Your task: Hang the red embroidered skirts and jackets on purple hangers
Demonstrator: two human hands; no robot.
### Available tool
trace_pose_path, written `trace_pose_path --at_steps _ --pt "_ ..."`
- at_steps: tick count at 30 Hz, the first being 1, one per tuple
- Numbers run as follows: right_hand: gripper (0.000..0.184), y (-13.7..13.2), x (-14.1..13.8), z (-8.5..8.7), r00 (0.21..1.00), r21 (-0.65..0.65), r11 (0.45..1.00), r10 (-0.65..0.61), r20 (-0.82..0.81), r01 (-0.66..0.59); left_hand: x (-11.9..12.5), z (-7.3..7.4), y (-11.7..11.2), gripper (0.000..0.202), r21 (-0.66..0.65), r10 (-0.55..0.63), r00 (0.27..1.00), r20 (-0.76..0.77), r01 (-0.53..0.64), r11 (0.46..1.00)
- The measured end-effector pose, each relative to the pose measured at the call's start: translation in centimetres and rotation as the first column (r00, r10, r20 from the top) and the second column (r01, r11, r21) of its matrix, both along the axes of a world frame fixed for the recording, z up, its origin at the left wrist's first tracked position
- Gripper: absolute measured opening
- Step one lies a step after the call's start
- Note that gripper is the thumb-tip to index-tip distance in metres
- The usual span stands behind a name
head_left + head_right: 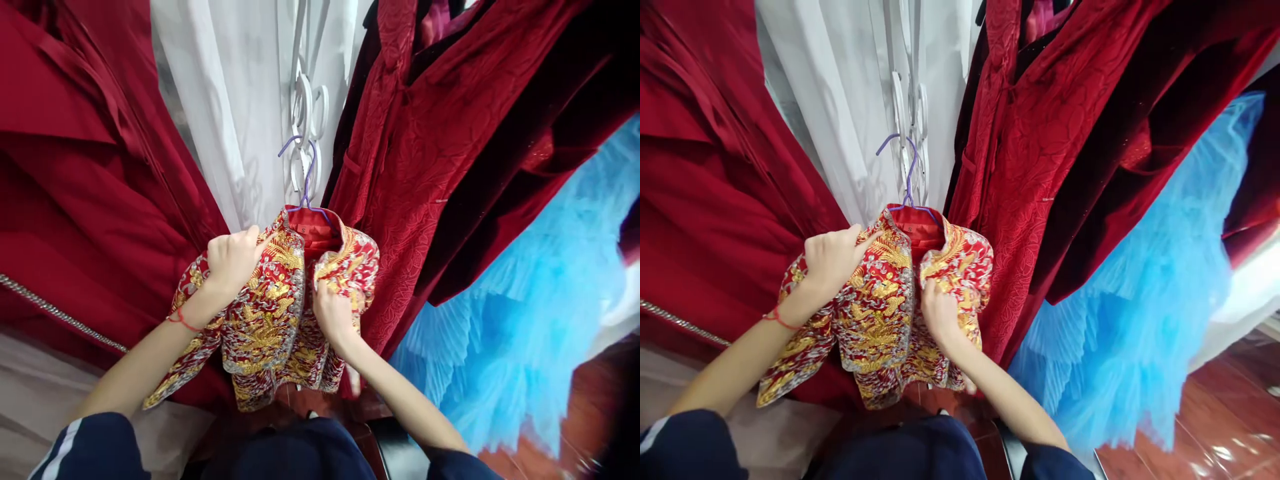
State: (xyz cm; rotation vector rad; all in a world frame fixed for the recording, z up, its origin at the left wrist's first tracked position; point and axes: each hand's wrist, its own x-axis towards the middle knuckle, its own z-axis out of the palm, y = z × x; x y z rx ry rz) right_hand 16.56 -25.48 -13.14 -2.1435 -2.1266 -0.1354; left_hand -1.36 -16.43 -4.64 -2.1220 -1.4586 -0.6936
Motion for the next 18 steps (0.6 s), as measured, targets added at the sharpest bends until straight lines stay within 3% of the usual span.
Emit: trace_pose_path --at_steps 3,6,9,13,16,18 --pt "0.051 0.4 -2.4 -0.2 0.993 0.192 0.974 -0.11 -0.048 0.117 0.2 0.1 -0.7 0.065 -0.026 0.029 0.999 0.021 -0.028 0.999" --pt "0.041 0.7 -2.9 -0.9 0.994 0.301 0.949 -0.065 -0.089 0.089 0.3 0.4 -0.8 0.069 -0.079 0.079 0.997 0.017 -0.078 0.994" --pt "0.025 1.0 -3.0 -2.7 0.993 0.349 0.934 -0.032 -0.114 0.07 0.5 0.4 -0.7 0.072 -0.139 0.095 0.995 0.004 -0.093 0.986" --pt "0.033 1.6 -3.1 -5.1 0.977 0.538 0.84 0.057 -0.204 0.064 0.5 0.3 -0.8 0.073 -0.167 0.082 0.997 0.006 -0.08 0.983" --pt "0.034 2.2 -2.0 -6.0 0.968 0.473 0.881 0.102 -0.231 0.02 0.0 0.3 -0.5 0.071 -0.161 0.048 0.998 0.032 -0.042 0.986" --pt "0.029 1.9 0.3 -6.1 0.947 0.425 0.902 0.194 -0.257 -0.07 -0.7 0.4 0.1 0.067 -0.169 0.014 0.997 0.07 -0.002 0.986"
